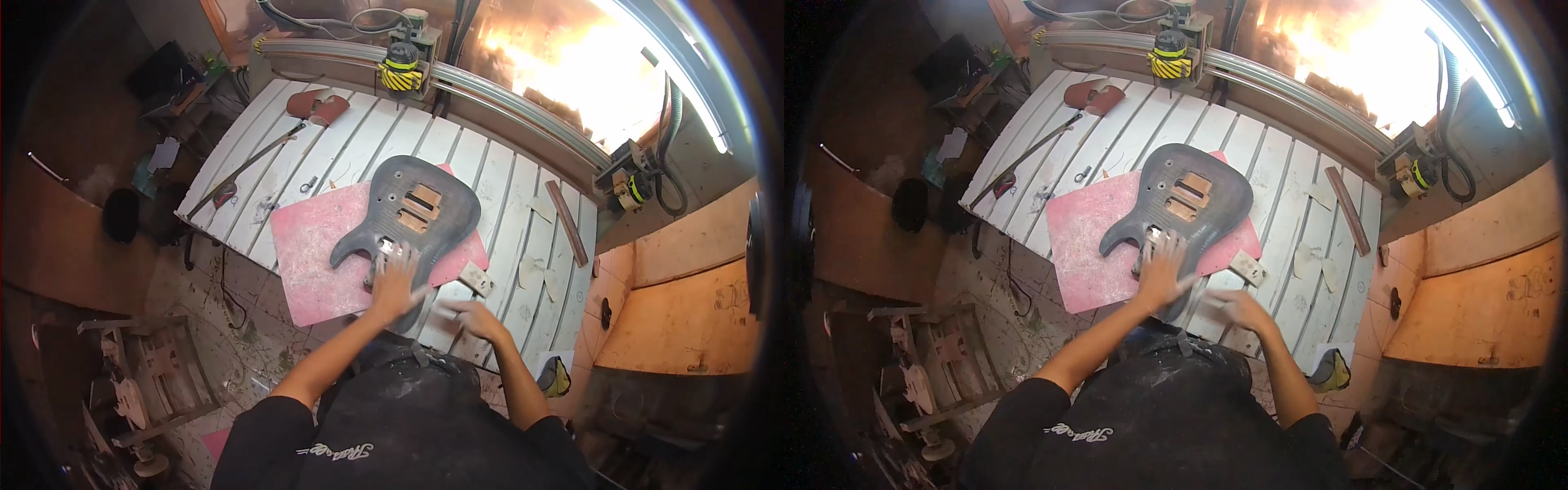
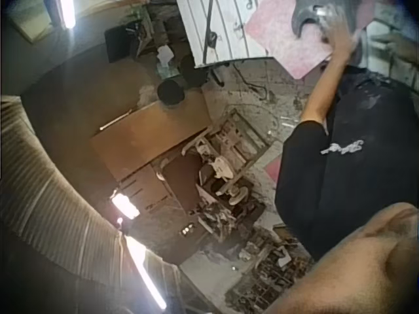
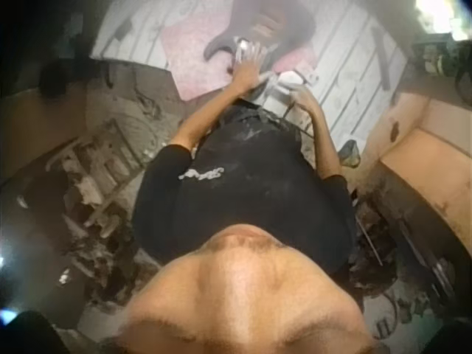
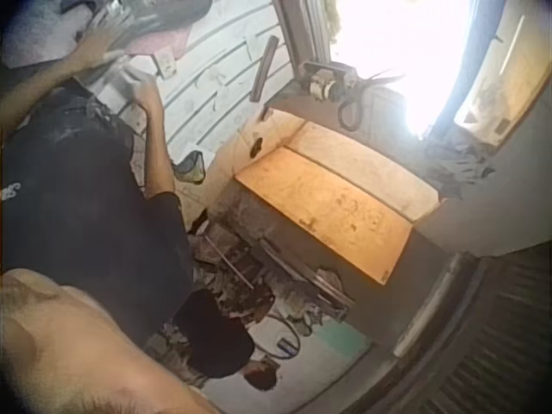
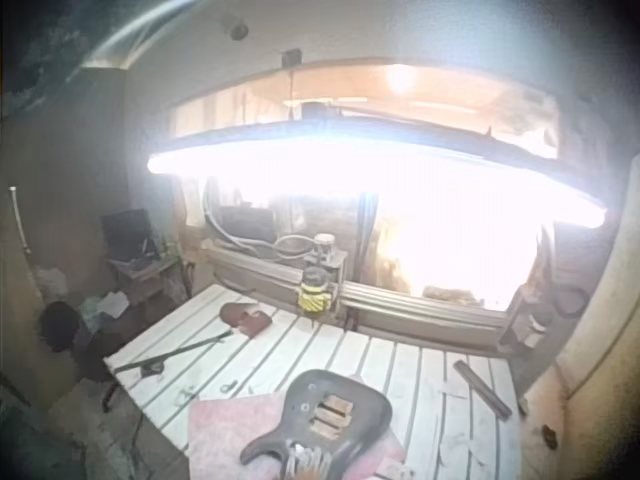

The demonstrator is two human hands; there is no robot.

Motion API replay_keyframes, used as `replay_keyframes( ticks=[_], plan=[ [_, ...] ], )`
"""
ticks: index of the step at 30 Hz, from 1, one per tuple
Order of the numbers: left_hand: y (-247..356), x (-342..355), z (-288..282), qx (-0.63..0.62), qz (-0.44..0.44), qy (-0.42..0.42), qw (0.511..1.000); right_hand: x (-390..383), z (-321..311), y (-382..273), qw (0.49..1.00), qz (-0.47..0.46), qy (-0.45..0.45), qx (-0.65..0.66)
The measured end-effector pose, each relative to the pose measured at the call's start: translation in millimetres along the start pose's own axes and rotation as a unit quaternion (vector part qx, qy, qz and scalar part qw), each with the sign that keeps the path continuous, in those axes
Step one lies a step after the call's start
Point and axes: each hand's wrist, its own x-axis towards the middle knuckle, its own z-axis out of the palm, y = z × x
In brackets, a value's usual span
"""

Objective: The person sands a guitar body on a workbench. They use a sanding block to rub different parts of the guitar's surface, occasionally stopping to wipe away dust with their hands.

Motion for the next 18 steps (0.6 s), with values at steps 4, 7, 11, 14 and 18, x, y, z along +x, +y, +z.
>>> replay_keyframes(
  ticks=[4,7,11,14,18],
  plan=[
    [34,-49,-12,0.003,0.054,-0.056,0.997,-16,-12,51,0.955,0.031,0.284,0.077],
    [34,-61,-15,0.03,0.12,-0.088,0.988,-21,9,74,0.91,0.039,0.412,0.034],
    [8,-70,-11,0.025,0.102,-0.063,0.992,-26,28,121,0.816,0.085,0.546,-0.168],
    [-33,-85,-29,0.082,0.039,-0.059,0.994,-34,41,133,0.786,0.12,0.572,-0.202],
    [-102,-91,-56,0.092,-0.013,-0.046,0.995,-30,50,138,0.784,0.134,0.566,-0.217]
  ],
)
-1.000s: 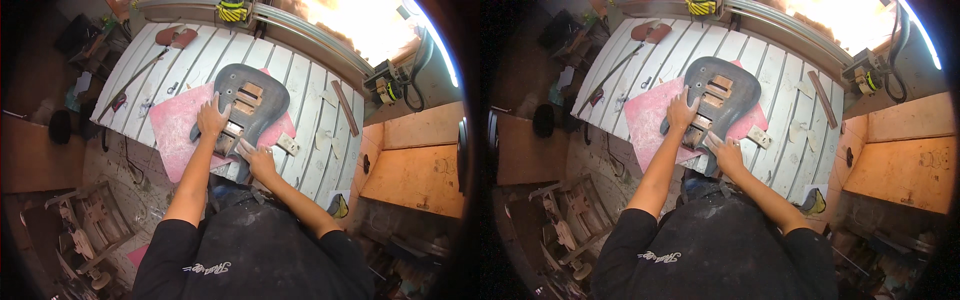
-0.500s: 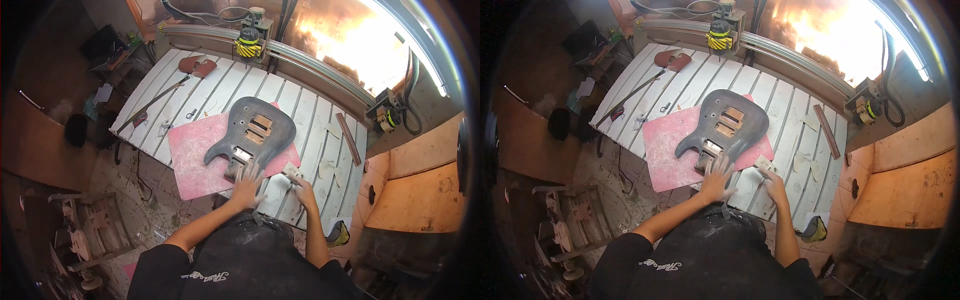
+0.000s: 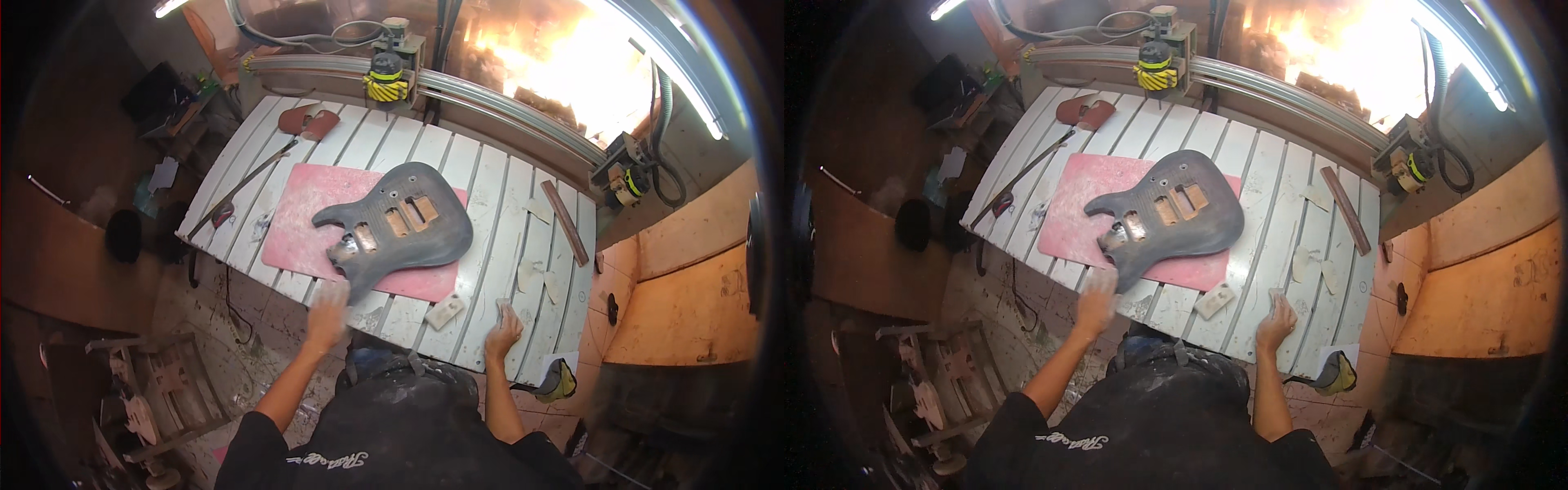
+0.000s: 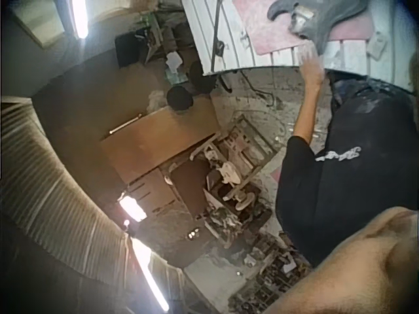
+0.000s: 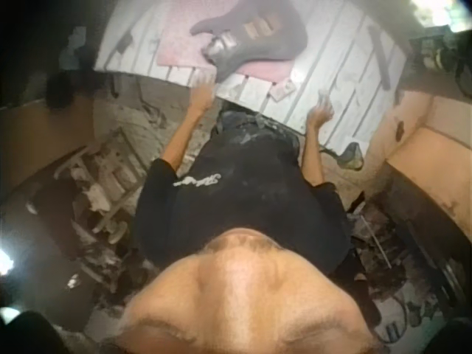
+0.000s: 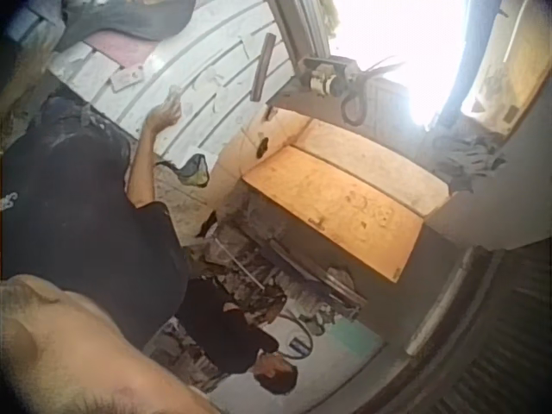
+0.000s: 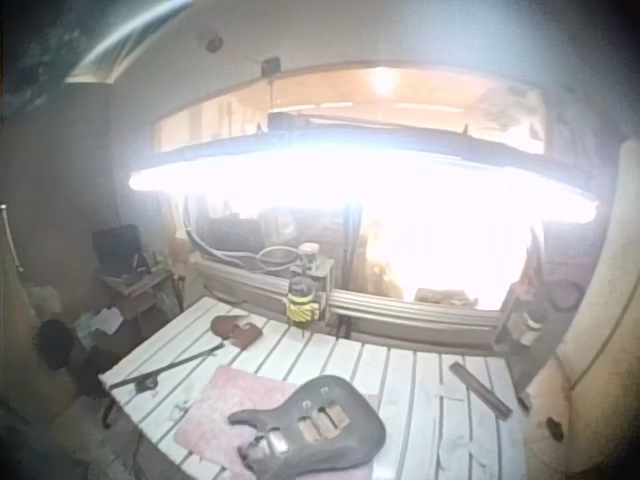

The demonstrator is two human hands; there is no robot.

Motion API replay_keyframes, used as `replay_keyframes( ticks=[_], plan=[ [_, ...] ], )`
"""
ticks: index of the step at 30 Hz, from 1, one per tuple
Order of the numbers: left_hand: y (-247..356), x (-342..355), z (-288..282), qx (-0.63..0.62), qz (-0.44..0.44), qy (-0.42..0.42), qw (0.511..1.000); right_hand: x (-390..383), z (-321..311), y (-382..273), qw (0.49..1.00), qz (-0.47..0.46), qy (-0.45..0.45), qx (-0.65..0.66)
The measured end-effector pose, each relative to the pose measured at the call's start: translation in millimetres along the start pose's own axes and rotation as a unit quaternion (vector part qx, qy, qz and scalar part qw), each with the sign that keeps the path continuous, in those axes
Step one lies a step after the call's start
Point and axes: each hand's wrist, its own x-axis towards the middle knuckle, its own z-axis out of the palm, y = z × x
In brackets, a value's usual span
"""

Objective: The person sands a guitar body on a workbench. They use a sanding block to rub different parts of the guitar's surface, occasionally stopping to wipe away dust with their hands.

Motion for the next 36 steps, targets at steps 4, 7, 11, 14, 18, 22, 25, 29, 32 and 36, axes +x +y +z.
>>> replay_keyframes(
  ticks=[4,7,11,14,18,22,25,29,32,36],
  plan=[
    [-38,7,-3,0.023,-0.099,0.01,0.995,1,2,-8,0.998,0.04,-0.008,-0.04],
    [-25,14,0,0.005,-0.148,0.043,0.988,3,0,-11,0.998,0.045,-0.002,-0.051],
    [31,34,2,-0.01,-0.185,0.04,0.982,1,1,-11,0.996,0.044,0.013,-0.071],
    [64,56,5,-0.02,-0.136,0.013,0.99,3,1,-17,0.997,0.042,0.015,-0.067],
    [95,93,20,-0.02,-0.073,-0.004,0.997,4,-1,-22,0.997,0.044,0.009,-0.061],
    [120,118,15,-0.11,-0.012,-0.002,0.994,4,-4,-21,0.996,0.047,0.013,-0.077],
    [138,133,16,-0.12,0.044,-0.002,0.992,4,-5,-25,0.996,0.052,0.009,-0.077],
    [161,150,20,-0.135,0.081,0.011,0.988,6,-5,-26,0.995,0.045,0.004,-0.089],
    [169,163,26,-0.157,0.113,0.029,0.981,5,-4,-25,0.994,0.048,-0.004,-0.096],
    [158,163,32,-0.171,0.132,0.024,0.976,5,0,-17,0.994,0.054,-0.02,-0.095]
  ],
)
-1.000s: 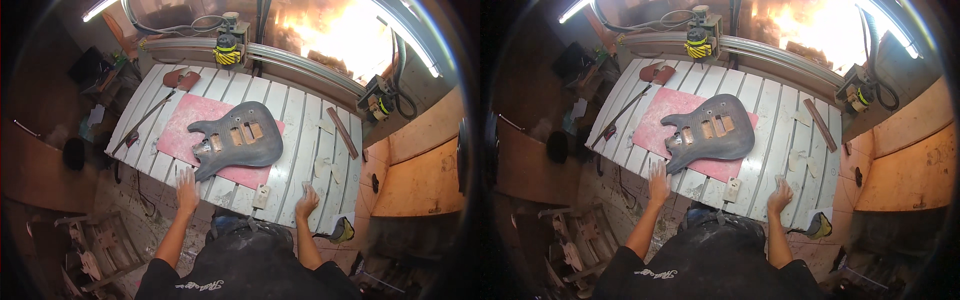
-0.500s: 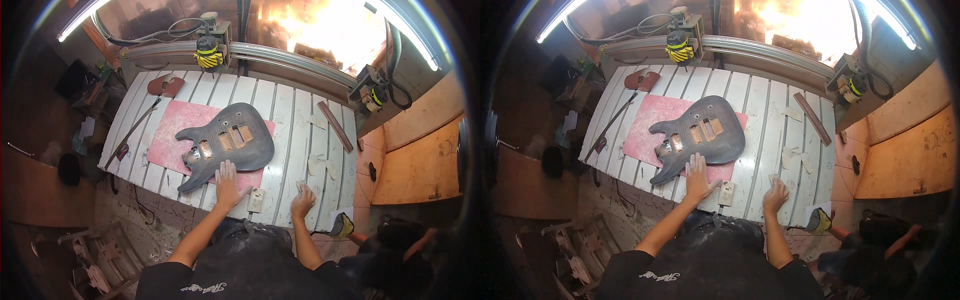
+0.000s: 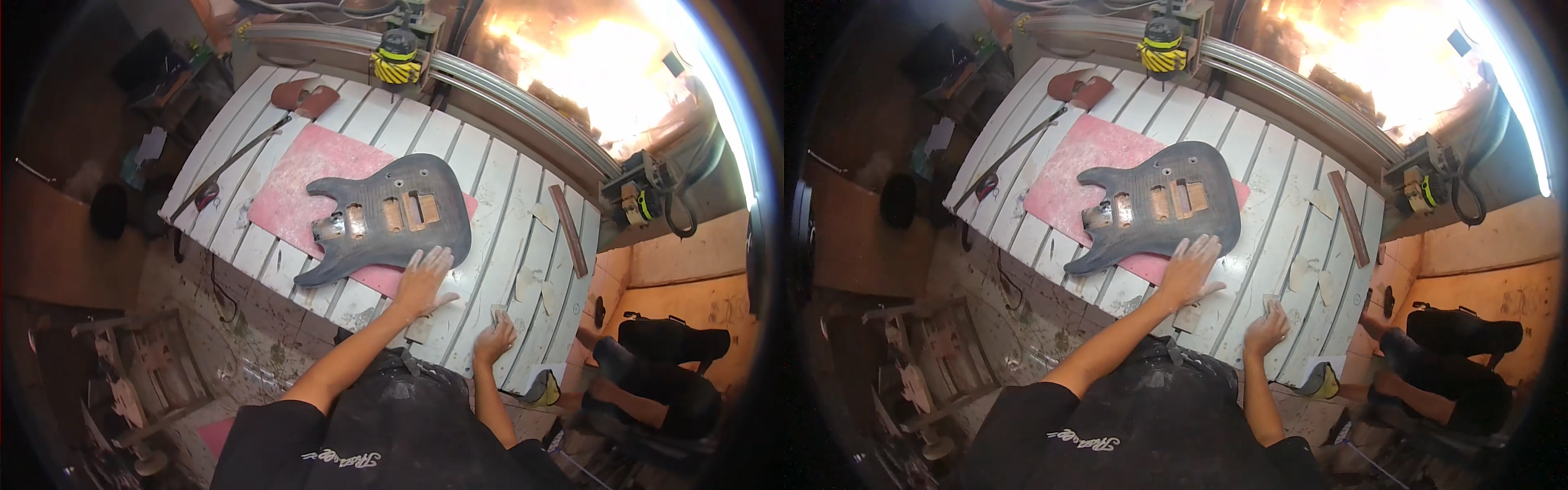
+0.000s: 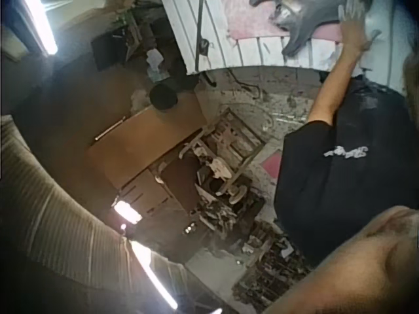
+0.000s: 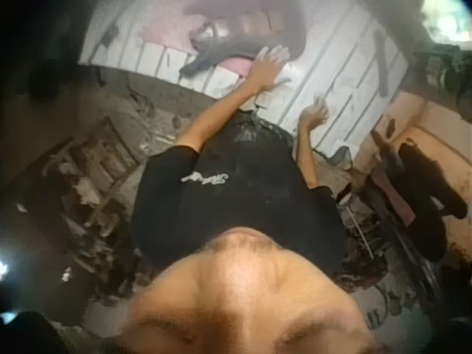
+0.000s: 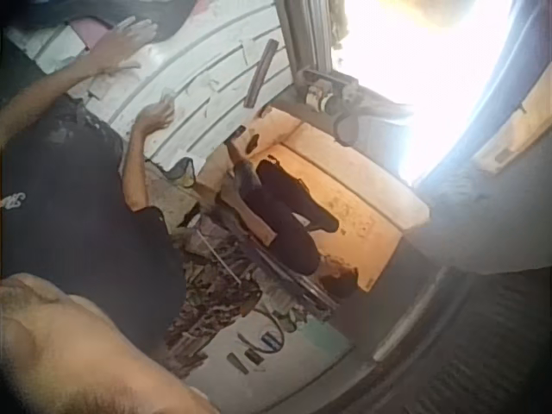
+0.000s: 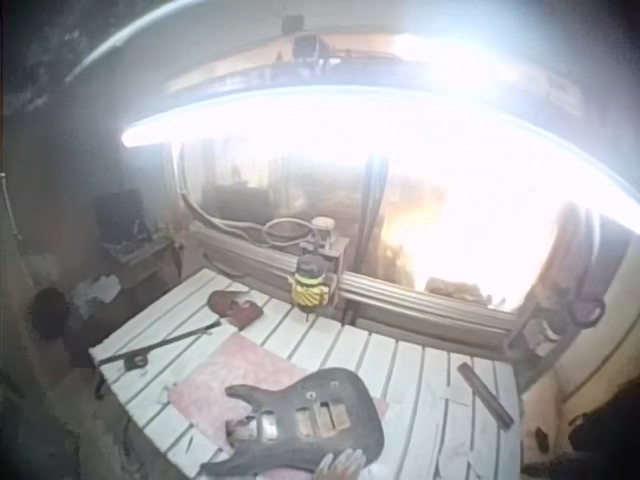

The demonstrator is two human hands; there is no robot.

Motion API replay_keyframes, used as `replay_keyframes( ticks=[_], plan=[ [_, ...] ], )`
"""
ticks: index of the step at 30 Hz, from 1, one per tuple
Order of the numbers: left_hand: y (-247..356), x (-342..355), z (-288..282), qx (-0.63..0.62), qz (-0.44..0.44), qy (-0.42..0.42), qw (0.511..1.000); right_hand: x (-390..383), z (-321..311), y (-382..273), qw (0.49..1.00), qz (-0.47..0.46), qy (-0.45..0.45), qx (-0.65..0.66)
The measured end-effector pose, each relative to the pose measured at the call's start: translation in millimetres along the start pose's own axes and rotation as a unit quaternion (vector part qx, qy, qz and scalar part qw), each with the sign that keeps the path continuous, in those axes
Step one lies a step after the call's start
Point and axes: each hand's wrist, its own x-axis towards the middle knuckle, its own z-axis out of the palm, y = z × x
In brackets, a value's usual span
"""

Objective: The person sands a guitar body on a workbench. They use a sanding block to rub different parts of the guitar's surface, occasionally stopping to wipe away dust with their hands.

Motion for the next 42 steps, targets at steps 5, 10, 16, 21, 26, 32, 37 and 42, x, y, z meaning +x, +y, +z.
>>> replay_keyframes(
  ticks=[5,10,16,21,26,32,37,42],
  plan=[
    [-47,-69,-24,0.113,-0.188,0.047,0.975,-2,-3,-5,1.0,-0.001,0.014,-0.016],
    [-62,-141,-65,0.149,-0.33,0.06,0.93,-1,0,0,1.0,-0.001,0.011,0.001],
    [-46,-118,-57,0.156,-0.364,0.064,0.916,-2,-3,-5,1.0,-0.002,0.012,-0.012],
    [5,-14,-27,0.048,-0.15,0.004,0.987,-1,-3,-3,1.0,-0.001,0.017,-0.001],
    [22,63,26,0.042,-0.005,0.001,0.999,-1,-4,-4,1.0,-0.005,0.01,0.002],
    [-53,146,15,0.124,-0.014,-0.013,0.992,1,-9,-10,1.0,-0.004,0.002,0.006],
    [-100,179,-14,0.162,-0.125,0.039,0.978,-1,-10,-11,1.0,0.011,-0.002,0.008],
    [-48,166,-5,0.185,-0.072,-0.024,0.98,-2,-10,-8,1.0,0.008,-0.01,0.003]
  ],
)
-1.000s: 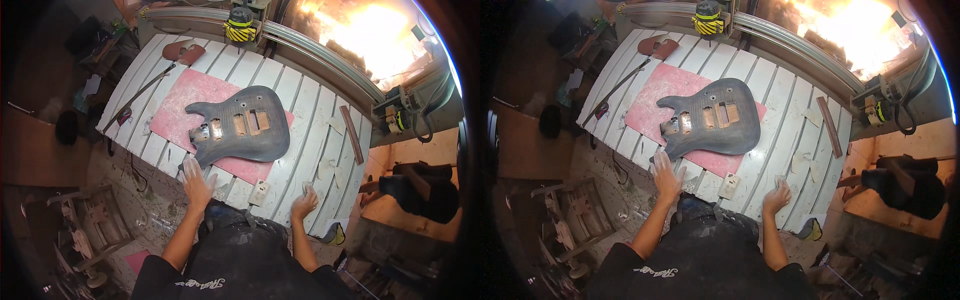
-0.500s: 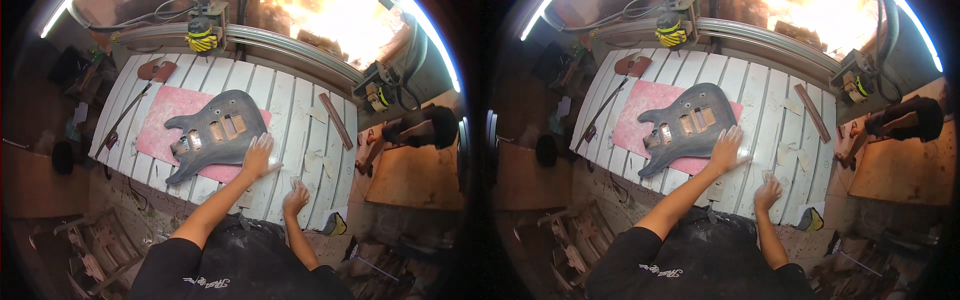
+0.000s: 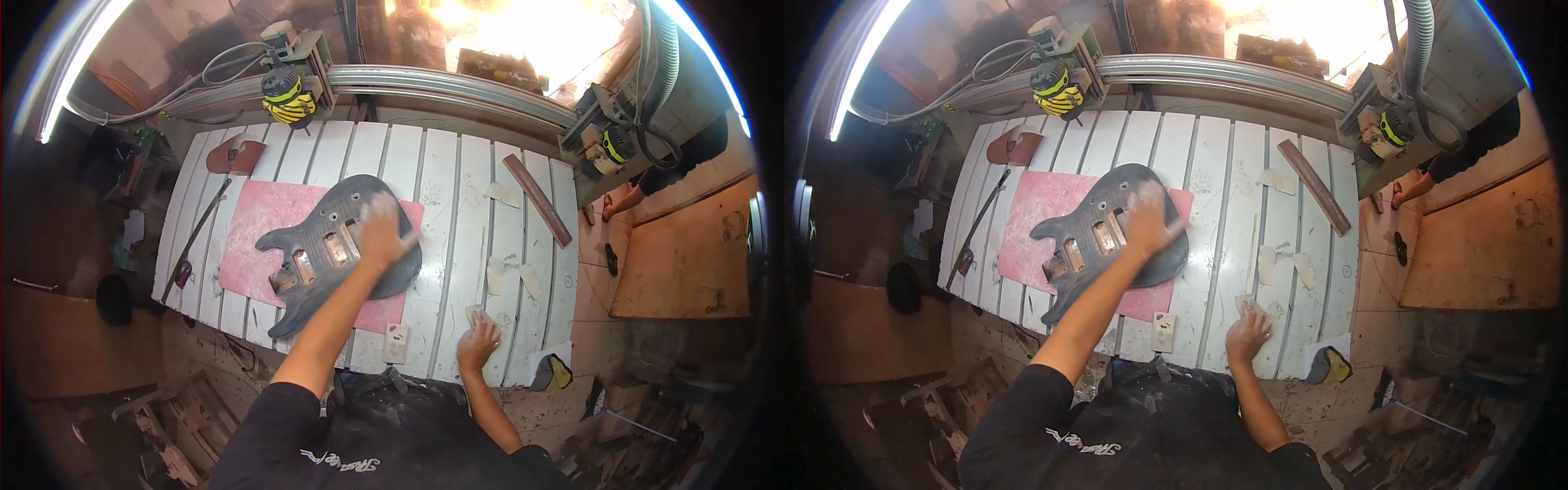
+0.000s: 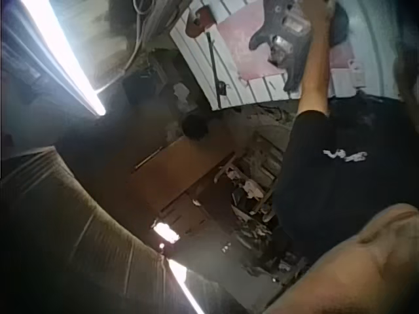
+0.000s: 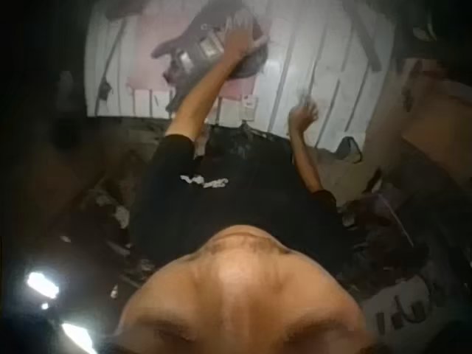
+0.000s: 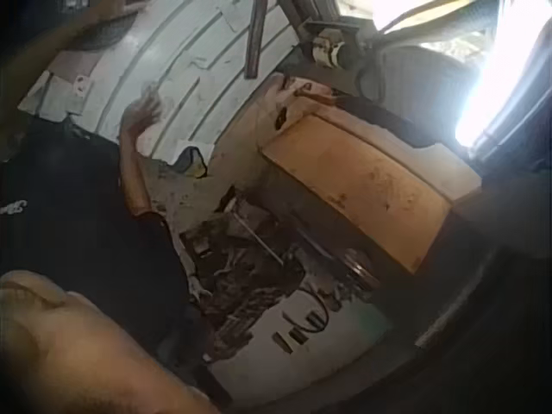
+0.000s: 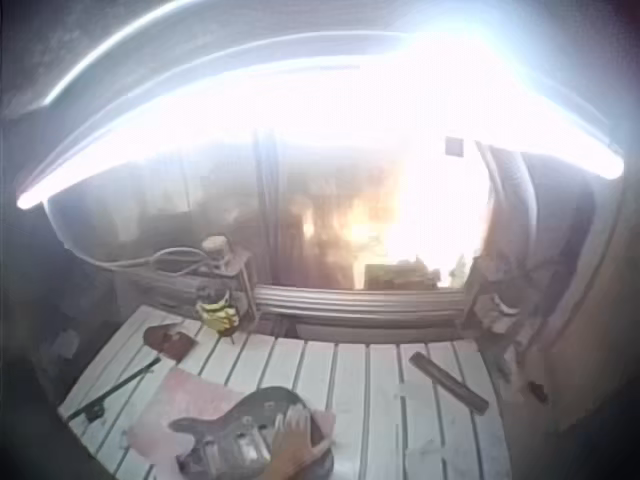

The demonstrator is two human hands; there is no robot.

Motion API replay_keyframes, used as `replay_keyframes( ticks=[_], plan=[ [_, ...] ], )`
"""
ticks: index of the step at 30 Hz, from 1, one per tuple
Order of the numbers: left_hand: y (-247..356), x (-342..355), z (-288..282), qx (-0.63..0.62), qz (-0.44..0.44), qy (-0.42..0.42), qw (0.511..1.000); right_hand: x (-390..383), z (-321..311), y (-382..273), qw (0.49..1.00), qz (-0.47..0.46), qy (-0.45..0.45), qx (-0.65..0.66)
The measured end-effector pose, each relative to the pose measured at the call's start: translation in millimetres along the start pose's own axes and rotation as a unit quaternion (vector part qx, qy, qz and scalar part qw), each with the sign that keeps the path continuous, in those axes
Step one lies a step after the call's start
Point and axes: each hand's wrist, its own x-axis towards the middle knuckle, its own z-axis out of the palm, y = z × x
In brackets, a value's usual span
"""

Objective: The person sands a guitar body on a workbench. They use a sanding block to rub different parts of the guitar's surface, occasionally stopping to wipe away dust with their hands.

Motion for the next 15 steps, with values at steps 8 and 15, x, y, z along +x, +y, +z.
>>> replay_keyframes(
  ticks=[8,15],
  plan=[
    [-28,23,0,-0.058,0.032,0.002,0.998,1,-2,-1,1.0,0.0,0.0,0.01],
    [-24,38,-10,-0.034,-0.091,0.004,0.995,2,3,3,1.0,0.0,0.01,0.0]
  ],
)
